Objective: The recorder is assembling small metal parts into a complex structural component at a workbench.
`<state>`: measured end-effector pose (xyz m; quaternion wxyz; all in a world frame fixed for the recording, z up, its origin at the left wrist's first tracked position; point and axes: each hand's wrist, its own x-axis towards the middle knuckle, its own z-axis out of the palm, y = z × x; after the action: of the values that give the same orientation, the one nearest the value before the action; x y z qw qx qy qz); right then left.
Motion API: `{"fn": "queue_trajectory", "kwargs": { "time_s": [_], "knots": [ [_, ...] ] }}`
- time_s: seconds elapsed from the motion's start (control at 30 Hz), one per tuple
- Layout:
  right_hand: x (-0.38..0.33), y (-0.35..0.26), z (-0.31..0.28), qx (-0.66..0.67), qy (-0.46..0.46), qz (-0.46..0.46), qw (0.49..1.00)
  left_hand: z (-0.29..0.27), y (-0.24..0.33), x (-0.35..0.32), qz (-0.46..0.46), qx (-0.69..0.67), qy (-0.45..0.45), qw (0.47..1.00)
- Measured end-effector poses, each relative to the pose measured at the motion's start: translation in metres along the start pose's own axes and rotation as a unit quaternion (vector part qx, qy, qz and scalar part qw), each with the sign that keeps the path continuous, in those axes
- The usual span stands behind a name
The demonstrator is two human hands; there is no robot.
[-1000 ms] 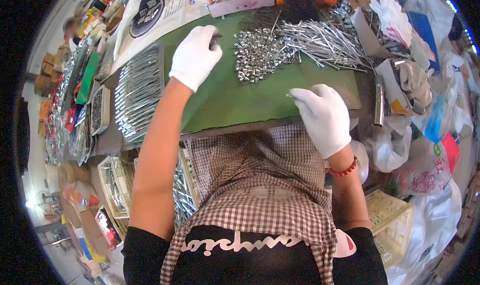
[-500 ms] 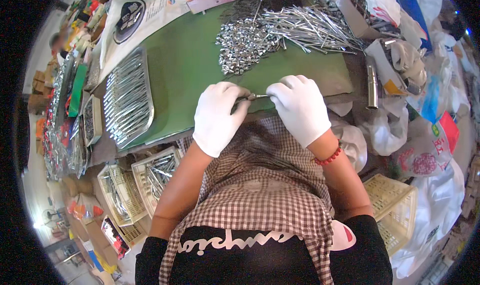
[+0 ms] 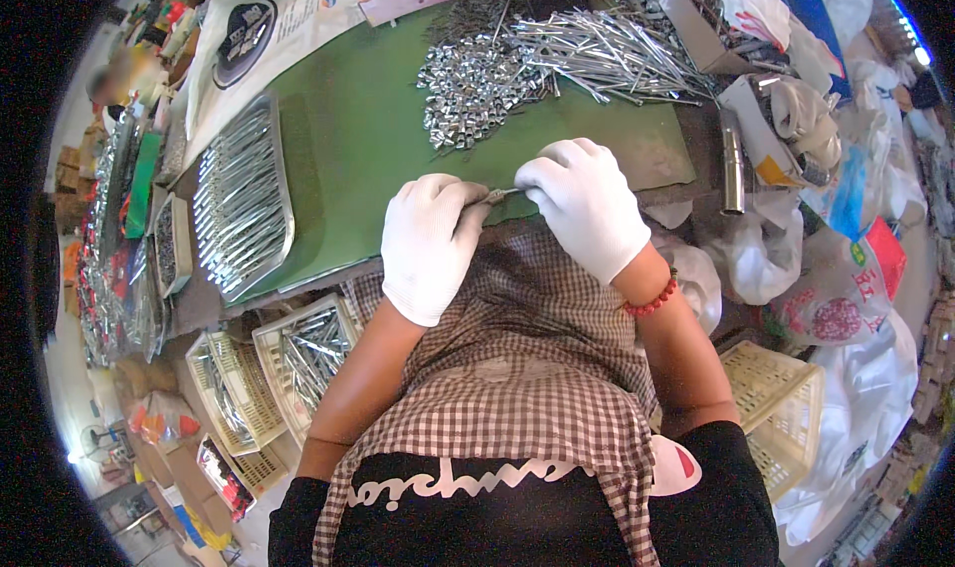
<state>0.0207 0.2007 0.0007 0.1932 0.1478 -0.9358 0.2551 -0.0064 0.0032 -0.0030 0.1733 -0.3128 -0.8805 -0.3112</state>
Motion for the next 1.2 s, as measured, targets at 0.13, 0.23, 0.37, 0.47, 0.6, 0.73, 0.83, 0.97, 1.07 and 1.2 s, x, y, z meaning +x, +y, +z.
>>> {"fn": "queue_trajectory", "kwargs": {
  "time_s": [0.13, 0.23, 0.37, 0.47, 0.6, 0.73, 0.83, 0.97, 1.07, 1.2],
  "knots": [
    [0.005, 0.004, -0.001, 0.001, -0.005, -0.031, 0.999, 0.0, -0.001, 0.0, -0.002, -0.003, -0.002, 1.0],
    [0.013, 0.009, -0.002, 0.024, -0.008, -0.011, 1.0, 0.001, -0.002, -0.002, -0.004, -0.005, 0.003, 1.0],
    [0.037, 0.023, 0.0, 0.07, 0.02, 0.089, 0.993, -0.002, 0.002, 0.0, -0.031, -0.021, -0.023, 0.999],
    [0.055, 0.032, 0.014, 0.02, 0.001, 0.114, 0.993, 0.0, 0.002, 0.0, -0.032, -0.027, -0.017, 0.999],
    [0.057, 0.03, 0.016, -0.083, -0.032, 0.07, 0.994, 0.002, -0.001, -0.001, -0.016, -0.02, 0.004, 1.0],
    [0.04, 0.01, 0.003, -0.061, -0.019, 0.073, 0.995, -0.001, 0.001, 0.0, -0.027, -0.029, -0.011, 0.999],
    [0.028, -0.011, -0.012, 0.051, -0.027, -0.002, 0.998, -0.002, 0.002, -0.001, -0.033, -0.029, -0.018, 0.999],
    [0.023, -0.013, -0.003, 0.097, -0.045, -0.036, 0.994, -0.003, 0.002, 0.0, -0.033, -0.036, -0.019, 0.999],
    [0.024, -0.012, 0.002, 0.082, -0.067, -0.041, 0.993, -0.001, 0.001, -0.001, -0.031, -0.037, -0.008, 0.999],
    [0.034, -0.023, -0.006, -0.006, -0.115, -0.105, 0.988, -0.004, 0.002, 0.001, -0.041, -0.008, -0.036, 0.998]
  ]
}}
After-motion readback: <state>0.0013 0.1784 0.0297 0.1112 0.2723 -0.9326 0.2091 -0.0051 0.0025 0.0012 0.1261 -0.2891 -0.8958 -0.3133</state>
